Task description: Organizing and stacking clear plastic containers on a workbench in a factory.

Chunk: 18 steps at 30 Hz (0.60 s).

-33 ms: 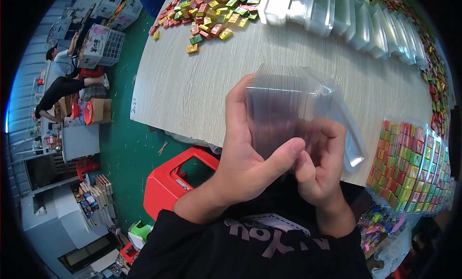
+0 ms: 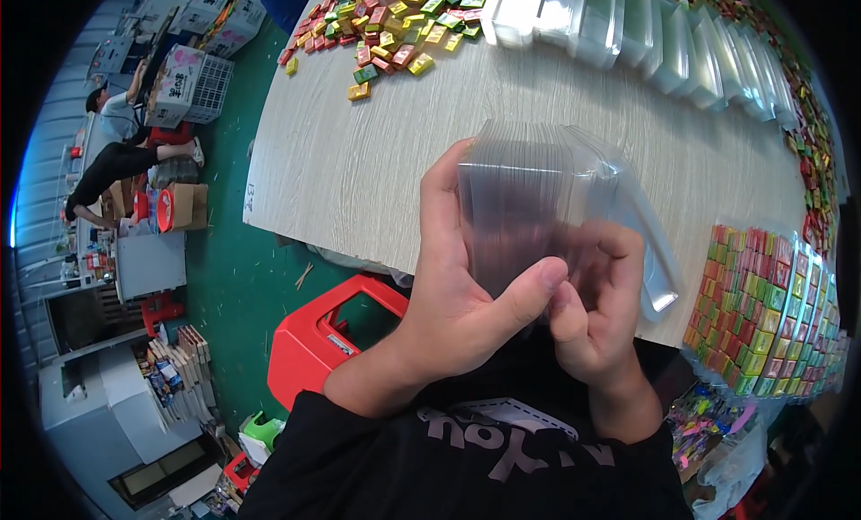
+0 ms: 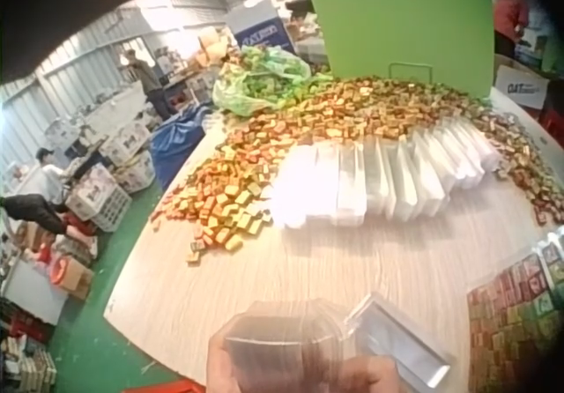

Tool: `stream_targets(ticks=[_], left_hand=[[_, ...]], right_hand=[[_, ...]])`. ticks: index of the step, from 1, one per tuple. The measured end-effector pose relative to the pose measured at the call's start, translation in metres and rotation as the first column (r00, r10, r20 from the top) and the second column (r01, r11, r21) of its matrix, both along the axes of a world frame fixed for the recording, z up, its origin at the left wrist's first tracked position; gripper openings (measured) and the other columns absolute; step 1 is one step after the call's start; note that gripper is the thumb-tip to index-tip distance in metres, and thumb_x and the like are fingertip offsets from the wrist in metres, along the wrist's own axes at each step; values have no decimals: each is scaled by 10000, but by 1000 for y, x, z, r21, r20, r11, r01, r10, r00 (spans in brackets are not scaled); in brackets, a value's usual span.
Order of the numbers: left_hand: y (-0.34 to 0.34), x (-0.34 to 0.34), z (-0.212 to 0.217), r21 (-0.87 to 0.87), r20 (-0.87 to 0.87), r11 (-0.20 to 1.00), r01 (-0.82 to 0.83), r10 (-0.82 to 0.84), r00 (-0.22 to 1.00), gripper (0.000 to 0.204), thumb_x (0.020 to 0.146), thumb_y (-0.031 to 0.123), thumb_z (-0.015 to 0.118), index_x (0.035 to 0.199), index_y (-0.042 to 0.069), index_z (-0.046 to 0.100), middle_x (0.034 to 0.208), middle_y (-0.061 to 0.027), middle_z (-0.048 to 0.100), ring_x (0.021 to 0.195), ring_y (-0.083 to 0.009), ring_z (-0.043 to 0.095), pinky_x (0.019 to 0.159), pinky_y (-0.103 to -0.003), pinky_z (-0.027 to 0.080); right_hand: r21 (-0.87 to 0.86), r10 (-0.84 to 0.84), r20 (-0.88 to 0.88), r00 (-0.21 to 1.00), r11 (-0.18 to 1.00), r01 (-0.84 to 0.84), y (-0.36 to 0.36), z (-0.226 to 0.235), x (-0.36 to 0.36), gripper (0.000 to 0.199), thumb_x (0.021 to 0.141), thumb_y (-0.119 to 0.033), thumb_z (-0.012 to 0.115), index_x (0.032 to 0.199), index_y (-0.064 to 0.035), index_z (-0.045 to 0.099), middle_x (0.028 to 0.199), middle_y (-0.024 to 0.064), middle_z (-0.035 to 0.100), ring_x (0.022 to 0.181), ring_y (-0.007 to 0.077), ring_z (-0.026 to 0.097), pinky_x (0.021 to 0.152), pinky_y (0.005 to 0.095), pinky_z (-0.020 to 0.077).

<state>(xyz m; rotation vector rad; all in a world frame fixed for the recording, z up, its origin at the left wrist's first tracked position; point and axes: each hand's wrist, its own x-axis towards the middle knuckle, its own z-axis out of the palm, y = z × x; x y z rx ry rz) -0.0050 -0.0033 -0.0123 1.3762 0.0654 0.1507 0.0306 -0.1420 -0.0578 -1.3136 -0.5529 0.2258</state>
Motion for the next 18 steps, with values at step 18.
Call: stream_targets(ticks=[18], left_hand=[[-8, 0, -1, 328, 61, 936, -132, 118, 991, 791, 760, 6, 623, 1380, 8, 132, 1174, -135, 455, 1047, -194, 529, 923, -336, 429]], right_hand=[[-176, 161, 47, 986, 973, -151, -5, 18, 7, 621, 836, -3, 558, 1346, -11, 203, 1187, 160, 487, 1045, 204, 544, 874, 310, 447]])
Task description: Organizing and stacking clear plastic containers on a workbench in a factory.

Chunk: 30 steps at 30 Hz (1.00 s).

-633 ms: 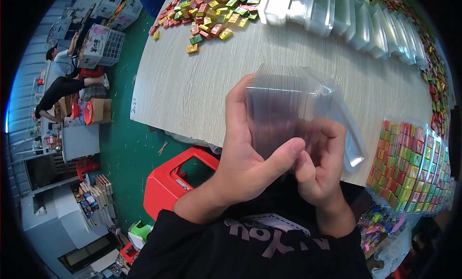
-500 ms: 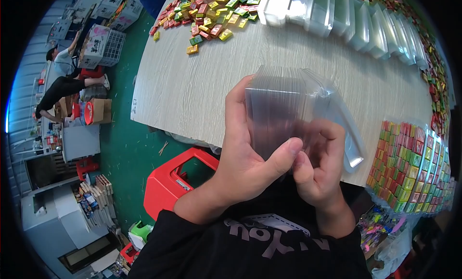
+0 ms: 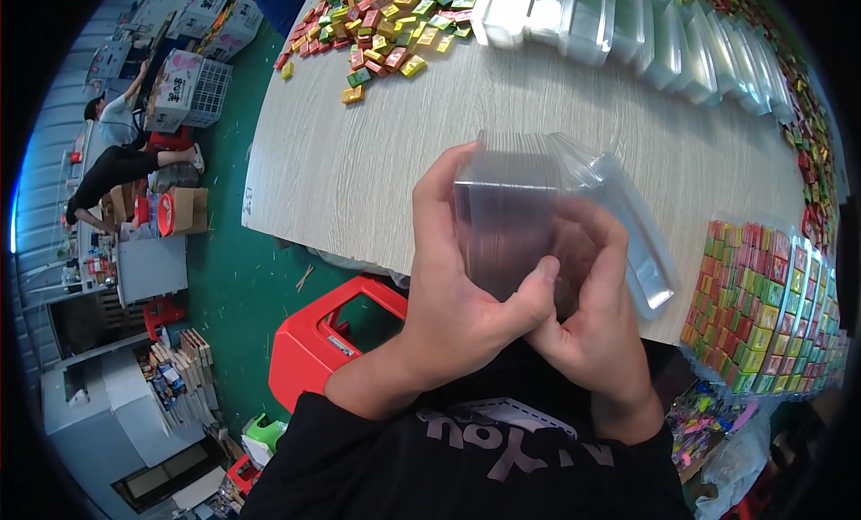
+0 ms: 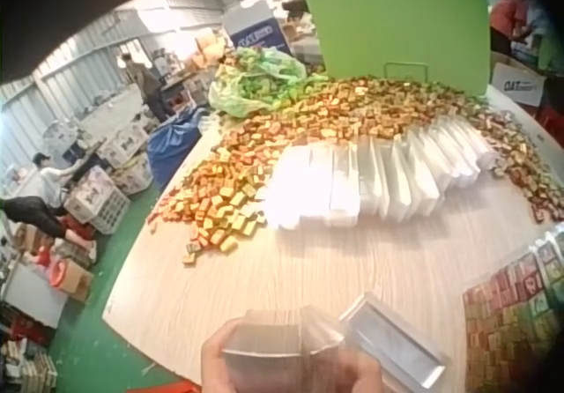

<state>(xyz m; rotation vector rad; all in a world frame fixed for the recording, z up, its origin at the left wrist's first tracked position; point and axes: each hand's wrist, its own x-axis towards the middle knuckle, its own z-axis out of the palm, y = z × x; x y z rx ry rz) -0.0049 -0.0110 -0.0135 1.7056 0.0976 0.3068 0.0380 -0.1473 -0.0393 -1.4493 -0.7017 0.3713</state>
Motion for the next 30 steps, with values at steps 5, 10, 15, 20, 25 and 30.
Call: stream_targets(ticks=[5, 10, 15, 20, 25, 30], left_hand=[[-1, 0, 0, -69, 11, 997, 41, -41, 999, 800, 763, 9, 630, 1382, 9, 123, 1174, -143, 458, 1051, -196, 533, 911, -332, 438], [-1, 1, 2, -173, -16, 981, 83, -87, 996, 784, 785, 6, 613, 1382, 6, 104, 1191, -150, 449, 1061, -194, 535, 907, -336, 448], [-1, 1, 1, -110, -33, 991, 71, -75, 997, 785, 810, -2, 598, 1390, 9, 70, 1220, -152, 434, 1069, -195, 533, 921, -354, 447], [-1, 0, 3, -169, 11, 981, 93, -93, 996, 779, 840, 19, 602, 1395, 10, 55, 1241, -157, 417, 1086, -205, 526, 934, -361, 439], [2, -1, 4, -229, 5, 964, 135, -137, 991, 784, 859, 49, 614, 1399, 9, 48, 1258, -156, 400, 1115, -209, 505, 948, -366, 429], [2, -2, 5, -324, -33, 939, 112, -130, 991, 801, 863, 72, 627, 1404, 9, 39, 1279, -152, 388, 1151, -207, 481, 973, -366, 410]], right_hand=[[17, -48, -35, 998, 999, 48, -4, 1, 1, 623, 844, 5, 499, 1374, -11, 171, 1235, 169, 476, 1104, 217, 518, 932, 333, 424], [93, -27, -12, 1000, 995, 28, -5, -4, 5, 603, 814, -7, 512, 1342, 33, 223, 1096, 222, 561, 1024, 307, 604, 895, 363, 460], [101, -34, -27, 999, 994, 36, 0, -3, 2, 608, 818, -13, 530, 1358, 29, 253, 1136, 221, 556, 1031, 303, 606, 886, 358, 466], [119, -29, 18, 999, 993, 27, 2, -3, 3, 627, 827, -38, 558, 1376, 26, 261, 1194, 209, 540, 1047, 291, 603, 894, 357, 463], [201, 44, -37, 998, 979, -35, 1, -5, 4, 630, 834, -51, 562, 1378, 19, 251, 1219, 196, 529, 1079, 278, 585, 918, 357, 448], [196, 47, -40, 998, 980, -39, 0, -8, 4, 621, 841, -54, 551, 1378, 22, 248, 1224, 195, 524, 1096, 269, 568, 937, 347, 430]])
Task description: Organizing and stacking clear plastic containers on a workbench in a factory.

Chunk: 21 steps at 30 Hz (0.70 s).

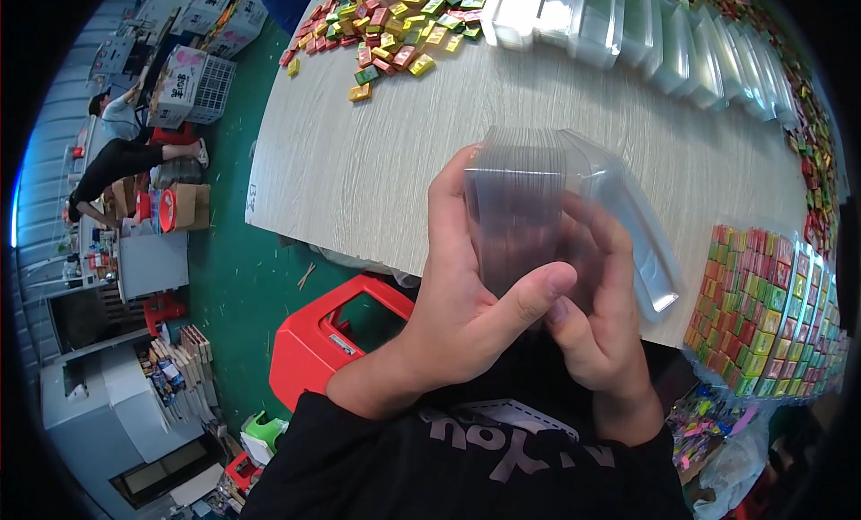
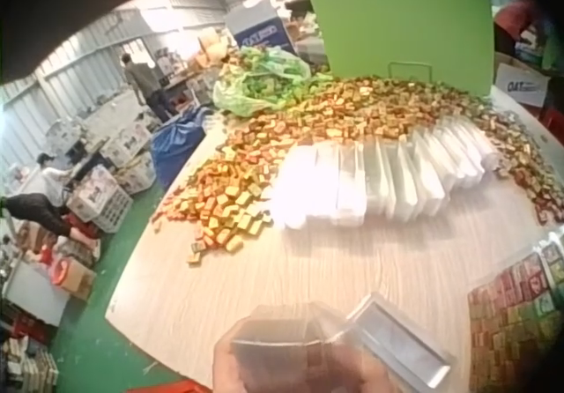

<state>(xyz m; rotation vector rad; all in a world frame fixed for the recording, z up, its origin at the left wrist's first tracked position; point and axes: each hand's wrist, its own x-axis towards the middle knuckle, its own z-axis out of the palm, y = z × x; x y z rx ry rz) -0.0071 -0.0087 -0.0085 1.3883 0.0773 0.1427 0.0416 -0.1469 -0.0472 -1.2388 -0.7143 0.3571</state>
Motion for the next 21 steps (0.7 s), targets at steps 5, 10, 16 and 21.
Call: stream_targets(ticks=[5, 10, 16, 21], left_hand=[[2, 0, 0, 20, 23, 999, 30, -30, 999, 798, 866, 69, 623, 1404, 8, 37, 1284, -152, 386, 1147, -204, 484, 973, -368, 409], [2, 0, -3, 35, 34, 999, 36, -37, 999, 791, 865, 59, 616, 1404, 9, 39, 1280, -149, 389, 1145, -196, 482, 968, -365, 410], [7, 0, -2, -7, -20, 1000, -5, 5, 1000, 776, 825, 16, 603, 1395, 13, 76, 1243, -144, 417, 1117, -194, 497, 952, -351, 421], [3, 2, -2, 76, 6, 996, -47, 46, 999, 777, 796, 6, 612, 1384, 9, 105, 1230, -147, 427, 1098, -196, 510, 937, -342, 438]], right_hand=[[41, 3, -74, 997, 999, 0, -2, 3, -2, 595, 852, -51, 523, 1372, 38, 247, 1227, 198, 521, 1096, 258, 558, 948, 344, 417], [-3, -16, -208, 978, 1000, 16, -1, 6, -6, 572, 857, -38, 481, 1369, 55, 244, 1239, 207, 516, 1097, 235, 557, 945, 339, 422], [90, -38, -209, 977, 994, 58, 0, 5, -7, 573, 853, -43, 475, 1367, 57, 241, 1243, 207, 515, 1094, 234, 560, 939, 342, 428], [-19, 10, -102, 995, 1000, -12, -1, 4, -5, 646, 842, -127, 518, 1381, 41, 206, 1273, 204, 469, 1153, 255, 504, 982, 358, 387]])
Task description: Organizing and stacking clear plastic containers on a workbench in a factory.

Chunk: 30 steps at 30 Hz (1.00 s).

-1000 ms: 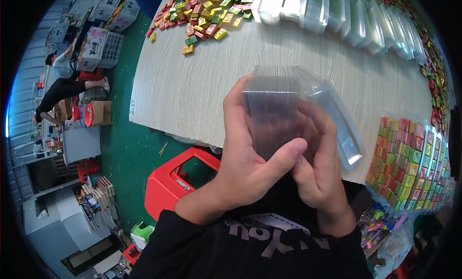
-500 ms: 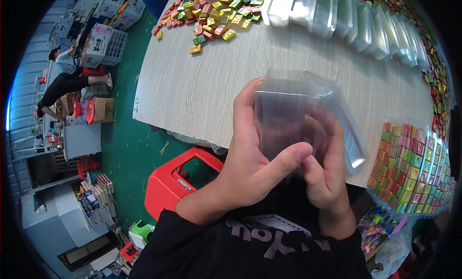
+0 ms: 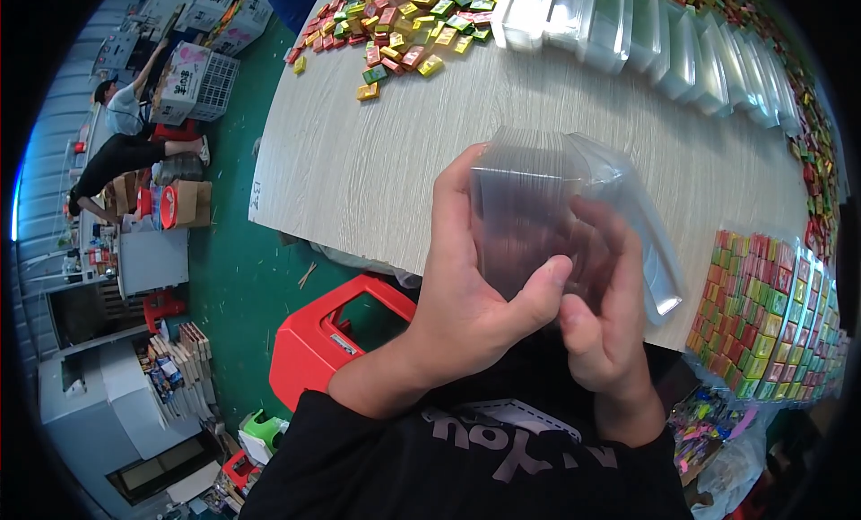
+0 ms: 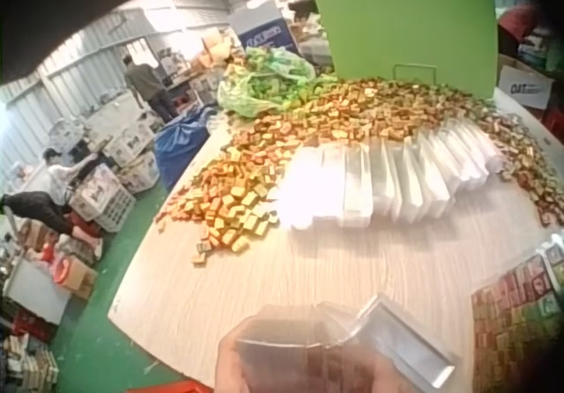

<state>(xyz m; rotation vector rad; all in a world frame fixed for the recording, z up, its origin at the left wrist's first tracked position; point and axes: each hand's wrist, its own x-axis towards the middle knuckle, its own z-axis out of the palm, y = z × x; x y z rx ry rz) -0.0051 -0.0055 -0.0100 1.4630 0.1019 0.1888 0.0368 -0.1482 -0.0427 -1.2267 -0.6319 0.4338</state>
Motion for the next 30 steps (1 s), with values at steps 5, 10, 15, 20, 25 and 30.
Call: stream_targets(ticks=[5, 10, 15, 20, 25, 30], left_hand=[[2, 0, -1, 58, -17, 998, -11, 12, 1000, 775, 796, 5, 614, 1382, 9, 106, 1230, -150, 427, 1090, -197, 518, 931, -343, 445], [3, 3, -3, 68, -13, 998, -7, 8, 1000, 772, 798, 8, 617, 1380, 8, 109, 1229, -152, 428, 1087, -196, 518, 928, -342, 446], [5, 2, -4, 37, -15, 999, 7, -6, 1000, 773, 803, 10, 617, 1380, 11, 104, 1227, -149, 428, 1080, -194, 518, 923, -343, 450], [2, 2, -2, 27, -5, 1000, 3, -3, 1000, 786, 815, 8, 620, 1387, 15, 80, 1231, -150, 427, 1083, -198, 525, 920, -343, 452], [2, 2, -2, 47, 0, 999, 26, -26, 1000, 798, 824, 0, 623, 1392, 18, 62, 1236, -154, 425, 1083, -201, 534, 919, -345, 453], [3, 1, -1, 14, 10, 999, 46, -46, 999, 809, 828, 9, 636, 1392, 19, 56, 1243, -154, 425, 1076, -199, 536, 920, -347, 452]], right_hand=[[-83, 46, 7, 999, 996, -45, 1, 0, -1, 728, 818, -178, 571, 1397, 25, 180, 1345, 205, 373, 1257, 280, 397, 1047, 386, 312], [-68, 53, 9, 999, 996, -52, 1, -4, 1, 700, 827, -132, 555, 1398, 26, 181, 1353, 210, 370, 1265, 275, 389, 1052, 387, 303], [-19, 79, -38, 996, 997, -79, -1, -6, 4, 681, 832, -120, 542, 1395, 31, 189, 1343, 207, 377, 1255, 271, 397, 1049, 384, 305], [-94, 46, 75, 996, 995, -39, 0, -3, 4, 670, 833, -115, 539, 1394, 28, 200, 1326, 205, 391, 1234, 266, 414, 1043, 385, 310], [-47, -16, 100, 995, 999, 21, 2, -5, 4, 604, 845, -69, 558, 1363, 29, 263, 1199, 198, 530, 1098, 271, 558, 930, 360, 432], [-4, -14, 25, 1000, 1000, 14, 2, -7, 1, 596, 844, -67, 548, 1359, 31, 266, 1204, 194, 521, 1108, 263, 544, 941, 354, 420]])
